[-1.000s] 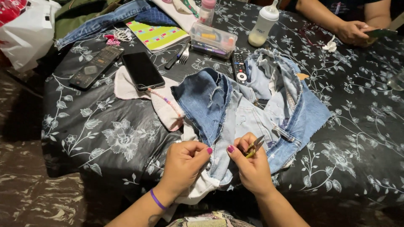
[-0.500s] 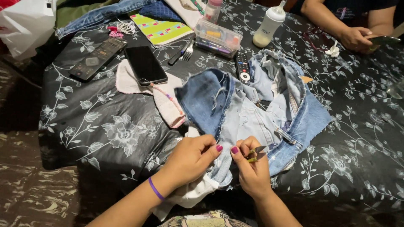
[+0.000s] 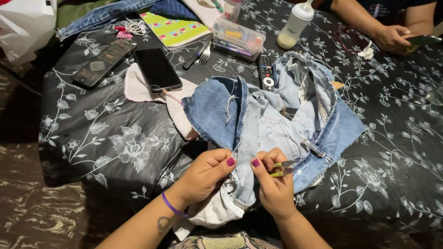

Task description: Using small scissors to pick and cut threads to rip open the seams of denim shorts.

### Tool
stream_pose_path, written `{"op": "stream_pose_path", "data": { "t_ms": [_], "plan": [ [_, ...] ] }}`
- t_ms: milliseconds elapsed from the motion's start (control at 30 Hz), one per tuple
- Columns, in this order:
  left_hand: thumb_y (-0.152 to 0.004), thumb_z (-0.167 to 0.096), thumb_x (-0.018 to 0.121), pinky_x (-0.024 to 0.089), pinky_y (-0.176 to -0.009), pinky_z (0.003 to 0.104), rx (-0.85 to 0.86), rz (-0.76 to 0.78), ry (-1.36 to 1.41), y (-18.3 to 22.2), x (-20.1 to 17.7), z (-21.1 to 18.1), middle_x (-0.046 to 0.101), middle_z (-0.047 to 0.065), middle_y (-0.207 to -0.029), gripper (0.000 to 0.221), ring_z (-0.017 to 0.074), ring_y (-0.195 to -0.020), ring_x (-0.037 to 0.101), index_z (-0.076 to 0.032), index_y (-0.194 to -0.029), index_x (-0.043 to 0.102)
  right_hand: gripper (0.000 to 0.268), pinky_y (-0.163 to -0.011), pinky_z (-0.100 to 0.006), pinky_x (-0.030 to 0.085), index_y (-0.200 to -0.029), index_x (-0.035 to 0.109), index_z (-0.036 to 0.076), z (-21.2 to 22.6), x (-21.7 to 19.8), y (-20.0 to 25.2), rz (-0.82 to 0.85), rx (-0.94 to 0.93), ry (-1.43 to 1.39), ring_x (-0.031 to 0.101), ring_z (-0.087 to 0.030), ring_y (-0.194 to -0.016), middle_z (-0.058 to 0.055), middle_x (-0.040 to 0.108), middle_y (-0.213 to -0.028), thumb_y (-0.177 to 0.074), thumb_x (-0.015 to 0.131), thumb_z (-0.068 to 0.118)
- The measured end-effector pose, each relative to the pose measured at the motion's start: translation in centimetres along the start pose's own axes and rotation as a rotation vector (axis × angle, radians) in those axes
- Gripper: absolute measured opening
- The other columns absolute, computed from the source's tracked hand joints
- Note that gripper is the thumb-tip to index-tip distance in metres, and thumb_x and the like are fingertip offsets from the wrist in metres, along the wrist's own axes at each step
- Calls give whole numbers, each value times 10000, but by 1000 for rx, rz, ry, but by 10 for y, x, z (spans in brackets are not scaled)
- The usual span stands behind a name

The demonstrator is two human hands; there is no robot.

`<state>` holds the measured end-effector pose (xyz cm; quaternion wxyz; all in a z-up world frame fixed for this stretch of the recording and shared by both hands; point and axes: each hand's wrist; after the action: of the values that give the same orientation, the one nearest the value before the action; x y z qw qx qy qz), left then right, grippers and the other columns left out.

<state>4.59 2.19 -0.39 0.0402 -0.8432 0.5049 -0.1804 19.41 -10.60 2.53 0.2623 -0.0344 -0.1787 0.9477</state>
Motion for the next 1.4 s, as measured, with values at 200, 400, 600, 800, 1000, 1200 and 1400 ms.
{"op": "stream_pose_path", "data": {
  "t_ms": [200,400,600,800,1000,1200,1400],
  "plan": [
    [-1060,-260,680,359,-568,253,-6,-39,-33,6,0,-10,540,-42,-662,319,65,-613,453,-89,-792,658,307,-435,-252,329,-930,406,129,12,-21,-4,90,378,-106,465,-126,-526,-8,402,-707,-1003,687,29],
    [-1061,-287,683,357,-571,261,70,-68,-136,9,-1,-7,512,-61,-650,346,62,-629,428,-94,-774,655,542,-383,-282,197,-1084,584,48,89,-25,18,297,700,-24,348,-105,-441,-99,671,-654,-974,577,579],
    [-1066,-321,659,351,-560,273,152,-69,-285,12,2,-14,493,-75,-626,392,56,-617,420,-111,-736,644,475,-442,-306,184,-1123,682,7,80,-21,38,275,996,-55,332,-164,-446,-176,559,-580,-1042,488,432],
    [-1060,-280,668,418,-566,278,267,-48,-336,13,5,-18,600,-26,-662,327,87,-610,514,-87,-799,709,431,-446,-296,216,-1082,676,-9,83,-7,40,148,1083,-72,415,-188,-436,-198,567,-545,-1094,496,382],
    [-1047,-280,681,447,-566,275,271,-63,-358,15,8,-20,633,-23,-667,313,85,-607,554,-93,-801,728,415,-431,-308,204,-1081,647,21,72,-10,49,128,1045,-66,397,-197,-428,-212,587,-562,-1074,499,408],
    [-1052,-286,673,442,-573,285,283,-62,-377,14,9,-19,621,-24,-650,339,93,-605,540,-93,-775,705,359,-427,-306,209,-1071,620,23,64,-10,54,113,1009,-118,381,-206,-428,-226,568,-566,-1074,520,367],
    [-1054,-288,666,463,-580,278,285,-60,-391,15,11,-21,653,-24,-658,329,89,-607,573,-97,-793,724,349,-405,-298,185,-1071,618,18,60,-13,56,112,1017,-132,368,-197,-415,-235,585,-576,-1086,513,351]
  ]
}}
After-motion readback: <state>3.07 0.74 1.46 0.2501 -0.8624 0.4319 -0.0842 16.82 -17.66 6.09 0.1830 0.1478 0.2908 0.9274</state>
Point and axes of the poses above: each hand's wrist, its own y-axis away from the middle knuckle, its own x-axis out of the palm, z = x × y
